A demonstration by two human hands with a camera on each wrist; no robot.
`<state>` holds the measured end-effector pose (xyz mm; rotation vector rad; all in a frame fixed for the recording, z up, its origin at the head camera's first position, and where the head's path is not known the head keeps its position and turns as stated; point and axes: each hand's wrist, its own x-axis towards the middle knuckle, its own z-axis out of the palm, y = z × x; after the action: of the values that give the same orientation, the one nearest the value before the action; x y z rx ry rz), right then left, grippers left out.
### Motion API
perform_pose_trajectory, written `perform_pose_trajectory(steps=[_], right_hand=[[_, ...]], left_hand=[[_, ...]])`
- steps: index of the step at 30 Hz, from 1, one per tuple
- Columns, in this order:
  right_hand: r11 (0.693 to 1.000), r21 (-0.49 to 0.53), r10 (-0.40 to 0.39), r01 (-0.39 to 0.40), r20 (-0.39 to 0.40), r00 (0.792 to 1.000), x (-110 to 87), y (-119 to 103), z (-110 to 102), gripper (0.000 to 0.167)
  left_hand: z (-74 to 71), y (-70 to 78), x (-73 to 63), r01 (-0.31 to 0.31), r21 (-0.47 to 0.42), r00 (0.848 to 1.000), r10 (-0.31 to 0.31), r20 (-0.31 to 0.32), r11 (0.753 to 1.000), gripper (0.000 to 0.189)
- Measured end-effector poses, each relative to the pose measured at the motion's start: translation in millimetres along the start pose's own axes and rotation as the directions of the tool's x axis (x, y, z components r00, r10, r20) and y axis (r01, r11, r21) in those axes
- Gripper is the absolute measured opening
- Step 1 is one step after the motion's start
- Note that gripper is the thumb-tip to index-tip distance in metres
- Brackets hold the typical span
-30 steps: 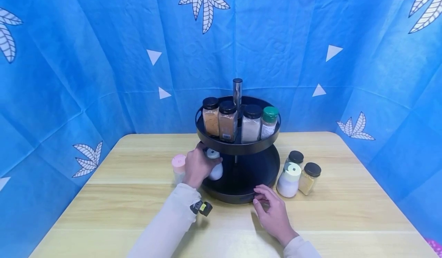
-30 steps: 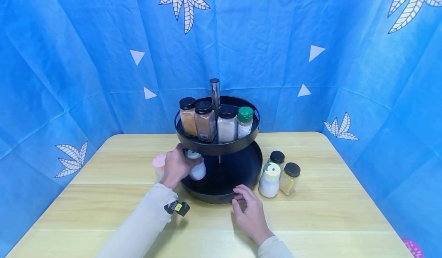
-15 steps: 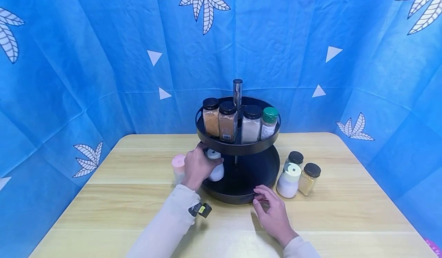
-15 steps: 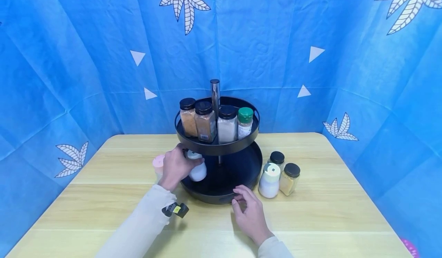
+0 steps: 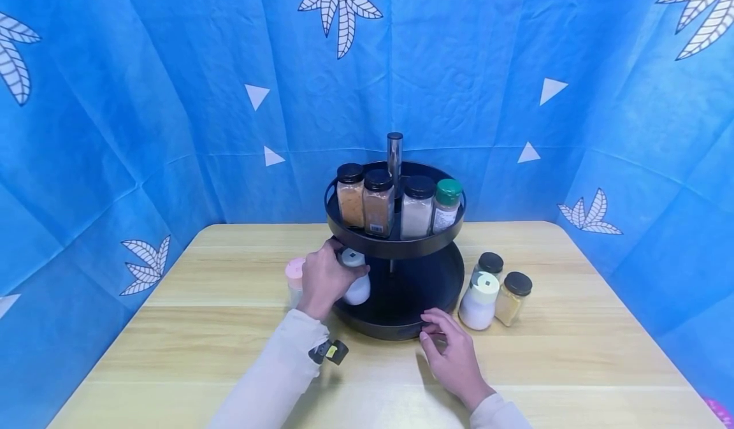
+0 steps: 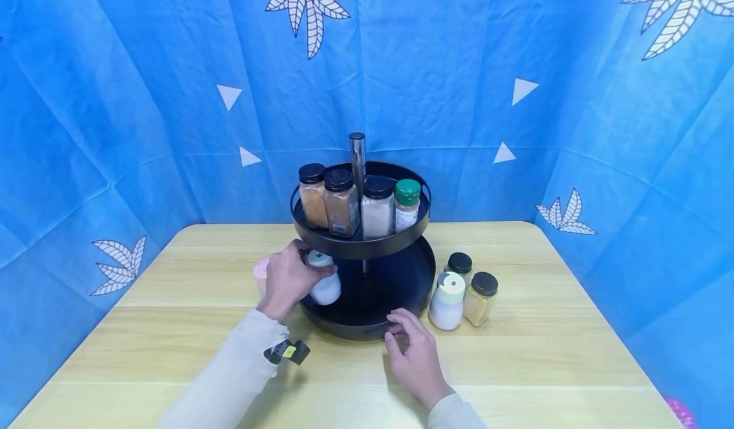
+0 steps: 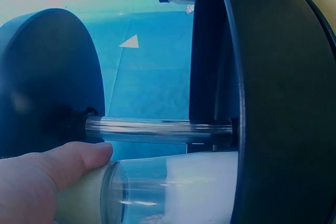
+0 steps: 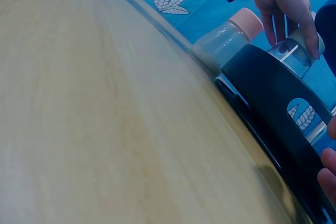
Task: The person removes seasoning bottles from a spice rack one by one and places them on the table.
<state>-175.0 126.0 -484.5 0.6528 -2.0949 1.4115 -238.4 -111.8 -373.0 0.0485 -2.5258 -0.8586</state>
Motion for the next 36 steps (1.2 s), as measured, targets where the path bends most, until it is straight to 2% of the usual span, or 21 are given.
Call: perform_pose_trajectory(steps=[7,17,33,36], right_hand=[[1.0,-0.002,0.001,-0.001,0.002,1.0,0.6,-2,0,0.038],[1.0,-0.012,0.01,-0.01,0.005,1.0,0.1,-1,0,0.036],[1.0,-0.008,0.003,-0.003,-0.001,1.0,-0.5,-1,0,0.038],[1.0,0.001,-0.002,0.002,0.001,1.0,-1.0,-1,1,0.038]], left_hand=[[-6.5,2.8,-2.9,0.037,-0.019,0.999,-0.037,0.019,0.999,0.061],[-13.3,4.6,-6.7,0.047,-0.011,0.999,-0.047,0.016,0.999,0.064],[-21.0,2.4,-10.5,0.048,0.011,0.999,-0.048,-0.009,0.999,0.056],[-22.9,0.9,-11.6,0.032,0.023,0.999,-0.032,-0.023,0.999,0.056]])
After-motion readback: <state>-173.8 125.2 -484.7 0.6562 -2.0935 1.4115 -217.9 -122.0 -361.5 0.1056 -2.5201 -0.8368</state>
